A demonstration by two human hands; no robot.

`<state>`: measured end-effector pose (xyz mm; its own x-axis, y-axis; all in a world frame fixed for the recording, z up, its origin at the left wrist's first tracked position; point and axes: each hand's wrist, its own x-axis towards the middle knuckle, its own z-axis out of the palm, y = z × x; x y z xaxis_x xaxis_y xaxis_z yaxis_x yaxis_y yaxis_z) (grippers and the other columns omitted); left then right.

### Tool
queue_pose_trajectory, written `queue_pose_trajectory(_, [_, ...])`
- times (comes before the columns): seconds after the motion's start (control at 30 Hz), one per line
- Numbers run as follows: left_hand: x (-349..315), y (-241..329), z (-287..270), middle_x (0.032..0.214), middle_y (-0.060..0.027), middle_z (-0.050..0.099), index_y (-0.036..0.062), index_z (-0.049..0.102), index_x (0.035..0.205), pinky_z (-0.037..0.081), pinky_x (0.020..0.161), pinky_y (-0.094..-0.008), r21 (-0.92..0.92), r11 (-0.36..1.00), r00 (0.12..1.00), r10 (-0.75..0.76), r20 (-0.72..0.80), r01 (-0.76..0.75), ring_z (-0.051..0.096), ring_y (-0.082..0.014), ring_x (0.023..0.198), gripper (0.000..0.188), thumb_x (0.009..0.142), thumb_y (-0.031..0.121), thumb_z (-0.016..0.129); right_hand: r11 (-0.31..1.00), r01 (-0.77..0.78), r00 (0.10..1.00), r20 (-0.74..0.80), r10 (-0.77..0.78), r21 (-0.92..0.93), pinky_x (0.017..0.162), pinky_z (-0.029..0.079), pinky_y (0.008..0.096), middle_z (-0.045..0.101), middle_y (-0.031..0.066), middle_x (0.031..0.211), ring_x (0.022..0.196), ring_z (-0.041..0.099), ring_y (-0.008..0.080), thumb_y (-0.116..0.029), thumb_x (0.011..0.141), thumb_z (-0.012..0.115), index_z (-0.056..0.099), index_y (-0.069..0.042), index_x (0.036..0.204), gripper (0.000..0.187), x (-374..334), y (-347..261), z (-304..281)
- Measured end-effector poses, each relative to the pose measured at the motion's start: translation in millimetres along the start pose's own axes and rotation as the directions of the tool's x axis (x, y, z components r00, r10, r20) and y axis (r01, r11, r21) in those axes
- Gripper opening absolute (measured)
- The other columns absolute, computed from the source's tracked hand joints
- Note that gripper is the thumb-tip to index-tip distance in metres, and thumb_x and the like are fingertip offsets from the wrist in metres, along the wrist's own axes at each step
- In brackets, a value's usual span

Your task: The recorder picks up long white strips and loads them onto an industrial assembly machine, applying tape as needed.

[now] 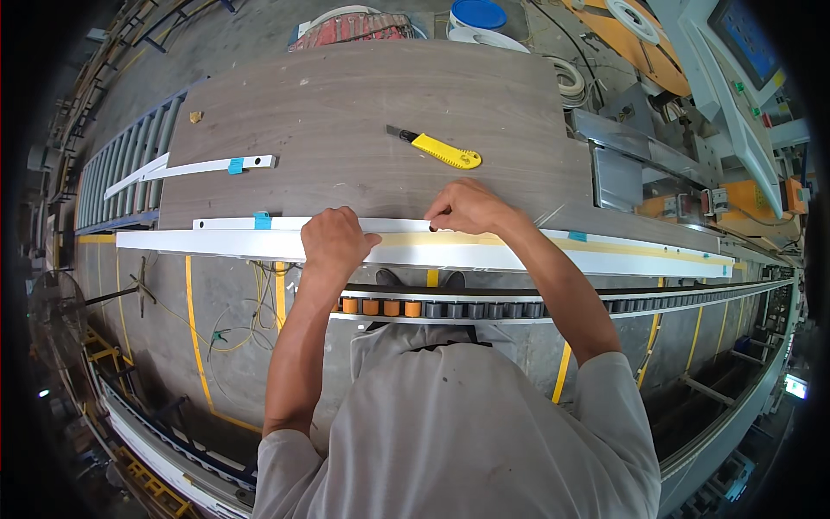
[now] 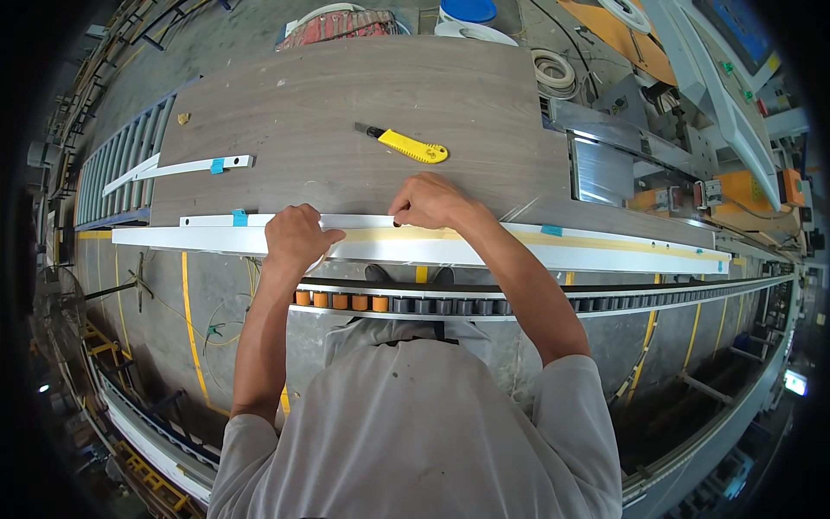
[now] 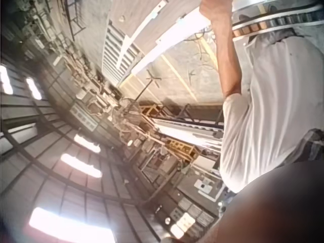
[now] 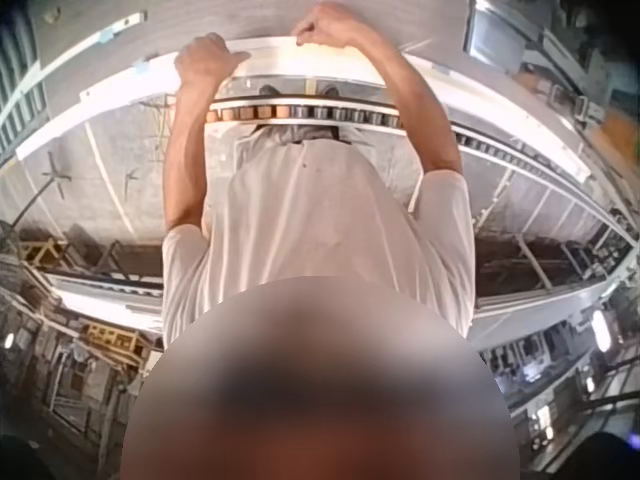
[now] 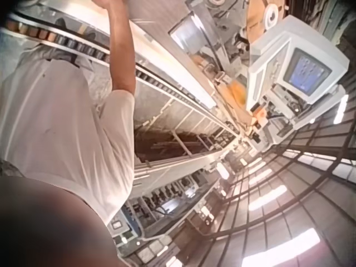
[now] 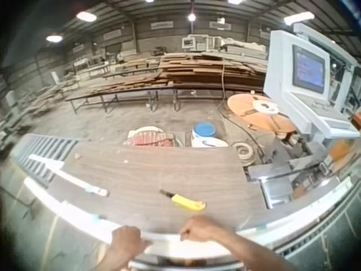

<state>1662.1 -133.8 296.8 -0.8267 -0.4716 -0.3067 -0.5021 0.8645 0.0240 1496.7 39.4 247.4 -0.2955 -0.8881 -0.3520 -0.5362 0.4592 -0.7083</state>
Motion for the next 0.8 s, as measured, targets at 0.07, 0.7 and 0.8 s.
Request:
queue_pose_trajectory(0.07, [0.3,-0.1,0.6,0.076,-0.0139,0.070,0.0006,0.070,0.084,0.056,0.063,-0.0356,0.015,1.000,1.000,-0.005,0.005,0.005,0.070,-0.0278,0.071,0.052,0.069,0.049,0.080,1.000,-0.002,1.000,0.008,0.002,0.000,0.074,0.052,0.0348,0.073,0.0109,0.088,0.081,0.069,0.0258,-0.014,0.080,0.070,0.076,-0.007,0.095,0.019,-0.4,1.4,-1.4])
queue_pose_trajectory(0.7, [13.0,1.0,6.5,0.082,-0.0151,0.071,0.0026,0.072,0.089,0.056,0.071,-0.0378,0.007,1.000,1.000,-0.018,0.022,0.018,0.070,-0.0302,0.080,0.052,0.067,0.049,0.080,0.990,-0.013,0.873,-0.481,0.079,0.138,0.080,0.051,0.0377,0.070,0.0148,0.104,0.094,0.064,0.0319,-0.018,0.085,0.068,0.070,-0.006,0.108,0.026,-41.3,2.1,11.1])
queue_pose_trajectory(0.8, [14.7,3.5,4.0,0.082,-0.0149,0.071,0.0023,0.072,0.089,0.056,0.071,-0.0381,0.019,0.999,0.998,-0.034,0.045,0.033,0.070,-0.0300,0.079,0.052,0.066,0.048,0.080,0.999,0.052,0.761,-0.647,-0.049,-0.015,0.085,0.049,0.0389,0.069,0.0151,0.105,0.097,0.062,0.0329,-0.017,0.083,0.069,0.069,-0.004,0.108,0.028,-62.4,11.6,29.5])
